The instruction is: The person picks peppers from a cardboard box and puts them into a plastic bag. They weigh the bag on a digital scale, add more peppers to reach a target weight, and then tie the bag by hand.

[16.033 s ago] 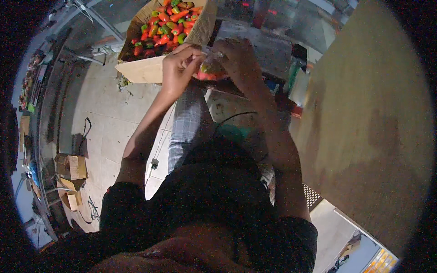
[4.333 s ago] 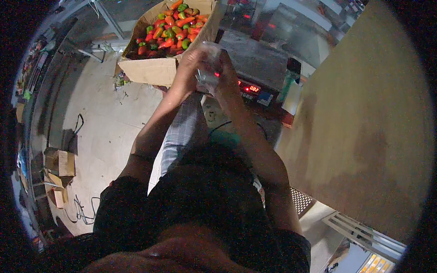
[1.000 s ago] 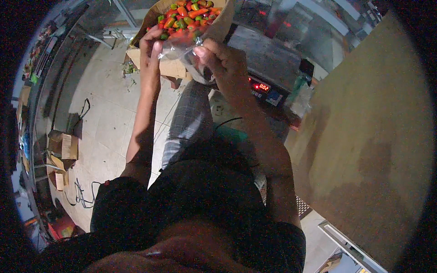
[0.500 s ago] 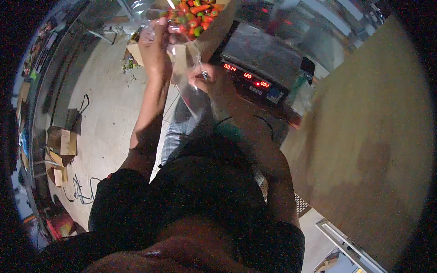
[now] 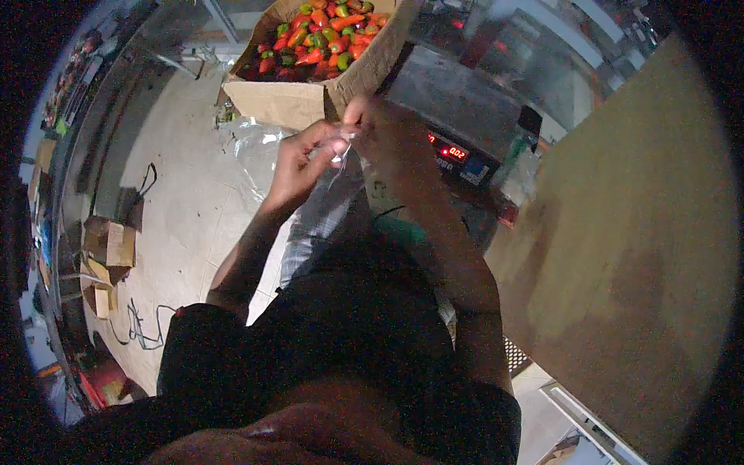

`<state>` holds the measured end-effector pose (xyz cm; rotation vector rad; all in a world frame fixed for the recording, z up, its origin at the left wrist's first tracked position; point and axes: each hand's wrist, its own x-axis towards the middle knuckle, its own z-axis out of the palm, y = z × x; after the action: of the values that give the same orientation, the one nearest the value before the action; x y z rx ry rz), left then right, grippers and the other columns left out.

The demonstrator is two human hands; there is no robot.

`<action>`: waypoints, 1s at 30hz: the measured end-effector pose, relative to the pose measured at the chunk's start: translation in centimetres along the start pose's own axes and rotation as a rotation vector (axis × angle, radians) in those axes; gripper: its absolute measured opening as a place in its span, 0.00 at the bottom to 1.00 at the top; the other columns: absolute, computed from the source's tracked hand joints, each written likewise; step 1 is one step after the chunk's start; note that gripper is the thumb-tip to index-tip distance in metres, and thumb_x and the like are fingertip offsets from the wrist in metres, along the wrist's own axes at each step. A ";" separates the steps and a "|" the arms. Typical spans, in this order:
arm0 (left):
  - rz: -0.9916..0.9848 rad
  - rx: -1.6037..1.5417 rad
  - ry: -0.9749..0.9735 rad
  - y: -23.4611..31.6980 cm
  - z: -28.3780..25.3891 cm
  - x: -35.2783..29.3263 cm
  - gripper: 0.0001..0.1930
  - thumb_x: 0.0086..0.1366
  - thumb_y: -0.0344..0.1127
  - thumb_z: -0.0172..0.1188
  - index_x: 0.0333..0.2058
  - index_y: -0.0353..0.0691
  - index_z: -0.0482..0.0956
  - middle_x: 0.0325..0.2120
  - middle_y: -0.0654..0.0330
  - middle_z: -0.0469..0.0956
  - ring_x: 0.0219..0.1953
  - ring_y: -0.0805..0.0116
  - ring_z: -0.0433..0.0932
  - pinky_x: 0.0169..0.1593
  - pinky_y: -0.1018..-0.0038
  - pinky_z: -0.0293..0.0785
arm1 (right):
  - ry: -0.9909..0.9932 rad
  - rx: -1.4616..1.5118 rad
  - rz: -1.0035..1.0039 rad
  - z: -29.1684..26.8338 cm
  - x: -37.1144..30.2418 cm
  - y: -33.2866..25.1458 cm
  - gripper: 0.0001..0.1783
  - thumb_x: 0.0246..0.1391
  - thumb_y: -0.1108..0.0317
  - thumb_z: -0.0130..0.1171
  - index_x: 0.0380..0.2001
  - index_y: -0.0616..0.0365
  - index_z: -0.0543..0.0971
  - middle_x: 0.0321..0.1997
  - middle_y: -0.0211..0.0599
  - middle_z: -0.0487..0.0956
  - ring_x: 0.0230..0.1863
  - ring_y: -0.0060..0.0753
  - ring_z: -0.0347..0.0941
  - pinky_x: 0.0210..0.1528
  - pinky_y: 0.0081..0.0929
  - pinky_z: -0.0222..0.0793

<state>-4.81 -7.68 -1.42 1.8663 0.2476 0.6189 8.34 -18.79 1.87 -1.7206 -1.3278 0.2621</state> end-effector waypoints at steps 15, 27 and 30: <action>0.104 -0.343 0.310 1.0 1.1 3.6 0.10 0.59 0.34 0.58 0.36 0.34 0.73 0.26 0.66 0.72 0.31 0.79 0.67 0.36 0.82 0.64 | 0.047 0.161 -0.015 0.0 1.9 1.4 0.10 0.51 0.64 0.57 0.25 0.60 0.73 0.17 0.28 0.70 0.21 0.18 0.64 0.24 0.22 0.61; -0.013 -0.412 0.162 1.0 0.8 2.2 0.11 0.61 0.38 0.56 0.26 0.35 0.73 0.20 0.68 0.71 0.23 0.84 0.67 0.28 0.85 0.62 | -0.046 0.304 0.200 -0.6 0.4 -0.5 0.06 0.53 0.67 0.56 0.26 0.57 0.72 0.23 0.20 0.70 0.25 0.08 0.63 0.27 0.12 0.60; -0.052 -0.334 0.101 0.0 -0.1 1.8 0.10 0.61 0.37 0.56 0.27 0.36 0.73 0.20 0.69 0.72 0.24 0.84 0.67 0.29 0.85 0.63 | -0.048 0.438 0.134 0.4 0.0 0.4 0.06 0.53 0.67 0.55 0.27 0.57 0.73 0.23 0.22 0.71 0.25 0.12 0.64 0.27 0.15 0.60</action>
<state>-3.37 -6.85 -0.85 1.5057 0.2416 0.6758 8.35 -18.62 1.38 -1.4362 -1.0910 0.6264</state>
